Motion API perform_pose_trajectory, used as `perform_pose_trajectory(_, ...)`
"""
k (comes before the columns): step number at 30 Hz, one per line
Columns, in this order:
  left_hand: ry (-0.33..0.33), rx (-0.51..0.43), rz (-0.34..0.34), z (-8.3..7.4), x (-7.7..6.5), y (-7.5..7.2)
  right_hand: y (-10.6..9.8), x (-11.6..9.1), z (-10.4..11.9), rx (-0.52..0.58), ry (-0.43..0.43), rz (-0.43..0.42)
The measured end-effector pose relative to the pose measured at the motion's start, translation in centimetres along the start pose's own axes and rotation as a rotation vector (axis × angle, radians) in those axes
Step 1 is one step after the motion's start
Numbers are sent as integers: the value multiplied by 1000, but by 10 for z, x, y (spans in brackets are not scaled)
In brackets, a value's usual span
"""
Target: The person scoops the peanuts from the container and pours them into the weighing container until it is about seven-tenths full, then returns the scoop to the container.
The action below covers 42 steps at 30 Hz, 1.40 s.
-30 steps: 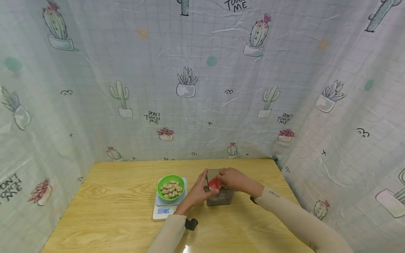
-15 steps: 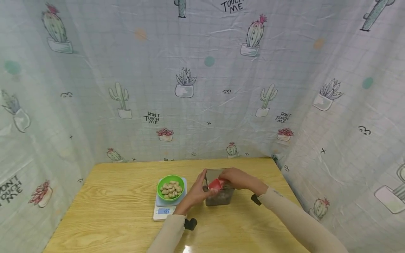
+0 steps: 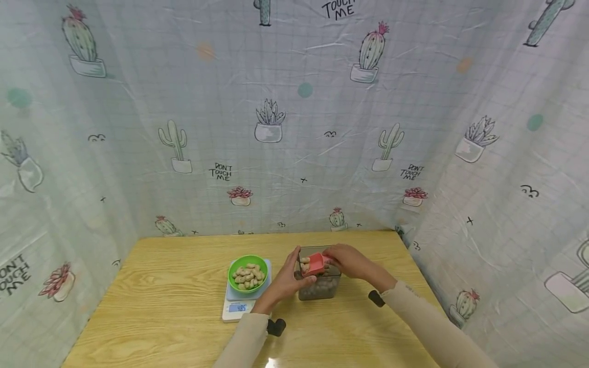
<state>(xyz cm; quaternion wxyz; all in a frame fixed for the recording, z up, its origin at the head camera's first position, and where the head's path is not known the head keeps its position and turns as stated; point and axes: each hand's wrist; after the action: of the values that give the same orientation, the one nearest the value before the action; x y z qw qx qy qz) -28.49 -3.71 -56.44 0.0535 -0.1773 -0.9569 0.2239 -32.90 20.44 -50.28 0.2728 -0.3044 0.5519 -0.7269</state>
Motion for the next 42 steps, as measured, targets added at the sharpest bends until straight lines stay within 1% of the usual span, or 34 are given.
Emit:
perform_pose_trajectory(4,3,16,-9,0,1,0,5,-3,0,-9,8,-20)
perform_pose_trajectory(9,6,16,-4,1,1,1,7,-11,2,7,34,-75)
perform_pose_trajectory(15,14,5,-4,-1,0,0,4,-19,4,58,67,-145)
perform_pose_trajectory(18,11,24,-7,-2,-1,-1,9,-23,0,82,84,-177)
perform_pose_trajectory(24,9,26,-6,-4,-2,-2,20,-31,-6,150,93,-252)
perform_pose_trajectory(30,4,31,-7,-3,-2,-3,25,-36,-6,223,121,-305)
perform_pose_trajectory(34,-5,49,-14,-2,-2,-2,25,-38,-6,227,126,-333)
perform_pose_trajectory(37,4,65,-26,-3,-2,-2,23,-39,-6,210,129,-349)
perform_pose_trajectory(42,34,77,-49,-8,-4,-6,13,-39,-6,205,163,-352)
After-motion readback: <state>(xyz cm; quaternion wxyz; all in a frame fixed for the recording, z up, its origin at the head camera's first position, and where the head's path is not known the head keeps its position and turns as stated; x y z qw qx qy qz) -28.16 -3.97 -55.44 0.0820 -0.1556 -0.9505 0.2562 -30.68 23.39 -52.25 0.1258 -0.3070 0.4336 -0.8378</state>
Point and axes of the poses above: each hand's wrist, its own x-axis towards the middle knuckle, its own y-axis out of the palm, z = x × y, and after that the axes turned 2 degrees about x, right-handed
